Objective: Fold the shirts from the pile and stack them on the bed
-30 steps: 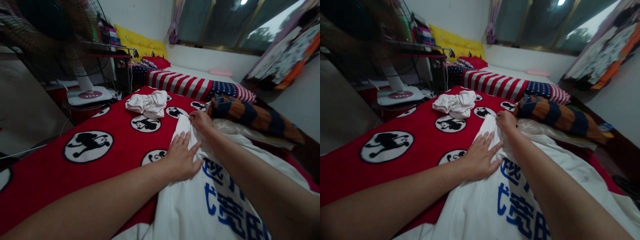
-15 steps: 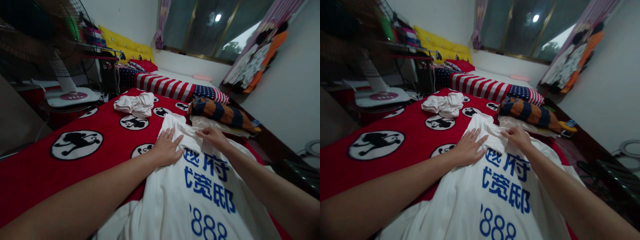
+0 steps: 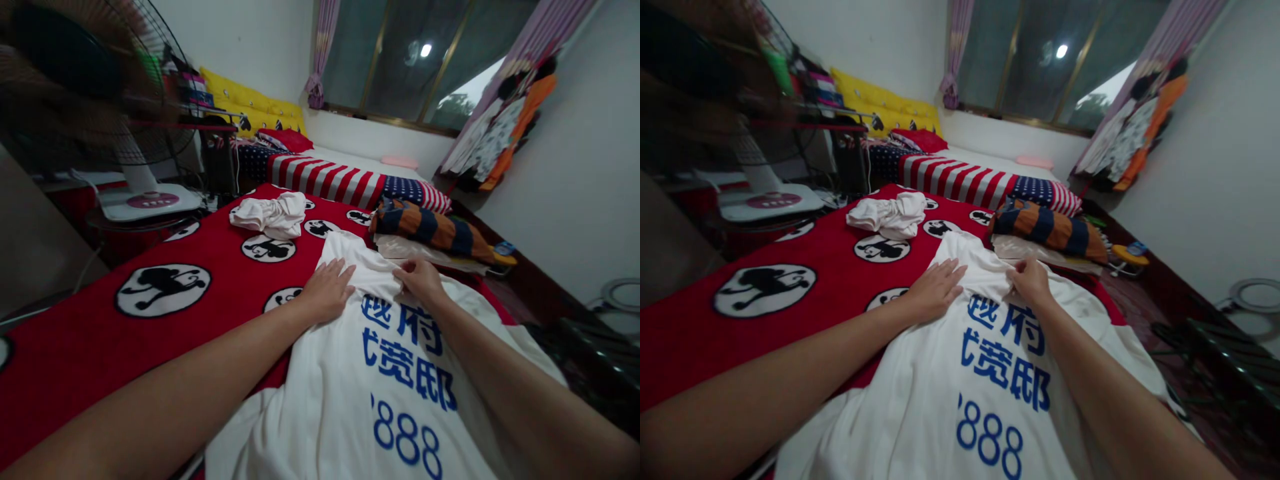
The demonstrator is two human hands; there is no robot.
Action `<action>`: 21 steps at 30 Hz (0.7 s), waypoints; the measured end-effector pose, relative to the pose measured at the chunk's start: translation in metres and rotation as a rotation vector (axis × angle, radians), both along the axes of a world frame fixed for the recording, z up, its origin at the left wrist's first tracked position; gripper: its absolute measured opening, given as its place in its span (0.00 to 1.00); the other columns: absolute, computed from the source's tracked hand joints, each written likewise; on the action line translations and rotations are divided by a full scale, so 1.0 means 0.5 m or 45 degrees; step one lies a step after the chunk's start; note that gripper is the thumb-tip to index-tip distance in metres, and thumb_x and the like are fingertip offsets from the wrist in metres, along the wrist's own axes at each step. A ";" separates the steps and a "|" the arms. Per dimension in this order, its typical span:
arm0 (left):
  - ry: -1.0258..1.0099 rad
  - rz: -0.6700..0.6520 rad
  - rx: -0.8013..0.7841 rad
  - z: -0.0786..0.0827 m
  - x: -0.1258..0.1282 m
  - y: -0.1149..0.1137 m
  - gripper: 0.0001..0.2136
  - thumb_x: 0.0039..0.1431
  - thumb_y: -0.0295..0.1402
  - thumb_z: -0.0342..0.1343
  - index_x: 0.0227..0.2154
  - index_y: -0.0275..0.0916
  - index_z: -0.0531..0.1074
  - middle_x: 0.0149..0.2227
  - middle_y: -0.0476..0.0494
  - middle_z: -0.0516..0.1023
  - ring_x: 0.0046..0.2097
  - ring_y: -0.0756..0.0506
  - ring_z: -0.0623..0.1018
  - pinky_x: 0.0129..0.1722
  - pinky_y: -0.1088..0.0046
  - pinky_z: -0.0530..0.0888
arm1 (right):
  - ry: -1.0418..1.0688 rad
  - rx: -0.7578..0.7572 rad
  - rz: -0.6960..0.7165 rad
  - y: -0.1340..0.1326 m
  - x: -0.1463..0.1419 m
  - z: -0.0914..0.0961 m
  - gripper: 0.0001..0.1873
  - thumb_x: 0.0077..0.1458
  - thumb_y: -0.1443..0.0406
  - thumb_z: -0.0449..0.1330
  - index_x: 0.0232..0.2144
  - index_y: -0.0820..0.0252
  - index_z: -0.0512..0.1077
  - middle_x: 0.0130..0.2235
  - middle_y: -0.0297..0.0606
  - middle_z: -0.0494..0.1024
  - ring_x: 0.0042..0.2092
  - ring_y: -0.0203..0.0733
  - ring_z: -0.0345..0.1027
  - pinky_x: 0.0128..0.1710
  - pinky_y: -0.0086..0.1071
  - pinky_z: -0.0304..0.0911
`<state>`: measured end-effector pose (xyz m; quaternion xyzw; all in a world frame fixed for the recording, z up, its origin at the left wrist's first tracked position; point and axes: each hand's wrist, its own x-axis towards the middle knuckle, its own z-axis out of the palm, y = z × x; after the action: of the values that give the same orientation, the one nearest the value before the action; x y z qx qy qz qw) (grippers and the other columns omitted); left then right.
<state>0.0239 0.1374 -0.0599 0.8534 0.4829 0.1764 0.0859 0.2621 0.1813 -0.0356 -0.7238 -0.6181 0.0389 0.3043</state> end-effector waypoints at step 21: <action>-0.129 -0.337 0.069 0.018 -0.026 -0.012 0.21 0.61 0.36 0.53 0.56 0.35 0.69 0.63 0.32 0.63 0.64 0.37 0.62 0.61 0.57 0.61 | -0.352 -0.047 0.741 -0.229 -0.046 0.022 0.10 0.59 0.62 0.54 0.38 0.56 0.74 0.40 0.40 0.78 0.40 0.44 0.73 0.40 0.36 0.67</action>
<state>0.0108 0.1316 -0.0509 0.9017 0.3562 0.2192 0.1096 0.2390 0.0670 -0.0247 -0.5204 -0.8339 0.0368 0.1803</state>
